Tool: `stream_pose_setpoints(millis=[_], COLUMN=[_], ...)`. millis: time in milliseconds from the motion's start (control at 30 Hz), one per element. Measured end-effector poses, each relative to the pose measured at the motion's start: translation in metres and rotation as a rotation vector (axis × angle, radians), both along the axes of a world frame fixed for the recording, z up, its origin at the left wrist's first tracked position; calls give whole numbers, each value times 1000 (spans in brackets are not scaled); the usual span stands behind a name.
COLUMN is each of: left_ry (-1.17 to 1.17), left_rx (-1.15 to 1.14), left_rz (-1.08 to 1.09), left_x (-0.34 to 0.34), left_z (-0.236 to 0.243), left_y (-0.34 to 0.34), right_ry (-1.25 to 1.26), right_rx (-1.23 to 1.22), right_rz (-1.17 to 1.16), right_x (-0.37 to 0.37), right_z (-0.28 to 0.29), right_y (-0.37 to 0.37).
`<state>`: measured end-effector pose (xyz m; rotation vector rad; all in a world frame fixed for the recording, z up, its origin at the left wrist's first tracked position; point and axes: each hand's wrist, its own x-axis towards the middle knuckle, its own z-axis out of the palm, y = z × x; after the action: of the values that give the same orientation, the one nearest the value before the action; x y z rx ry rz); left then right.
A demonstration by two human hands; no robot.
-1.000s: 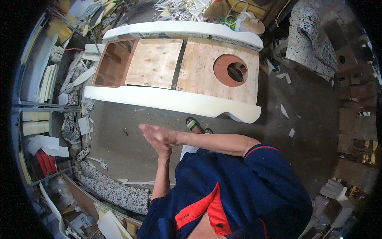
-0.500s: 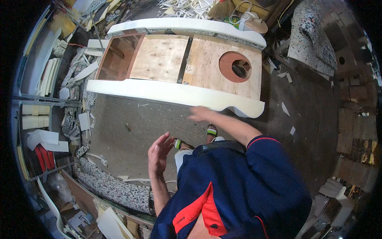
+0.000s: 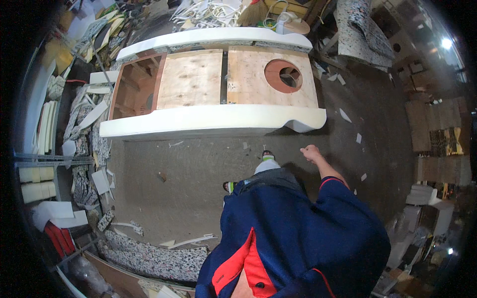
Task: The person measures a curved wooden panel with a flexible ruler and marks it with a pen. They handle the panel, reposition it, and write notes on its surface in a cluttered workshop.
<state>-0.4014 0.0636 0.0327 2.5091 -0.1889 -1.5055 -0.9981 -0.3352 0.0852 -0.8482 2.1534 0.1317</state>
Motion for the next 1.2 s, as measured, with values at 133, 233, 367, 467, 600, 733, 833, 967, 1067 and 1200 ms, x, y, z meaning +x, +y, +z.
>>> stream_pose_setpoints(millis=[133, 233, 367, 467, 600, 733, 833, 967, 1067, 1200], left_ry=[42, 49, 0, -4, -53, -77, -58, -162, -268, -295], left_rx=[-72, -279, -534, -599, -477, -277, -100, -61, 38, -31], left_rz=[225, 391, 425, 401, 455, 544, 403, 583, 803, 733], left_x=[45, 82, 109, 119, 118, 87, 63, 2, -22, -31], left_z=[-4, 1, 18, 22, 2, -12, 10, 40, 36, 41], left_y=[-38, -106, -182, -199, -151, -63, -17, -14, -59, -128], right_ry=[-58, -44, 19, 1, -20, -9, -10, -145, -227, -201], right_rx=[18, 61, -172, -195, -126, -49, -13, 11, -28, 69], right_rz=[163, 260, 518, 537, 580, 679, 770, 921, 925, 975], right_x=[55, 75, 92, 109, 140, 169, 193, 245, 288, 350], right_z=[11, 9, 9, 18, 19, -16, -47, -59, -56, -46], right_y=[10, -6, -46, -80, -124, -171, -207, -269, -311, -358])
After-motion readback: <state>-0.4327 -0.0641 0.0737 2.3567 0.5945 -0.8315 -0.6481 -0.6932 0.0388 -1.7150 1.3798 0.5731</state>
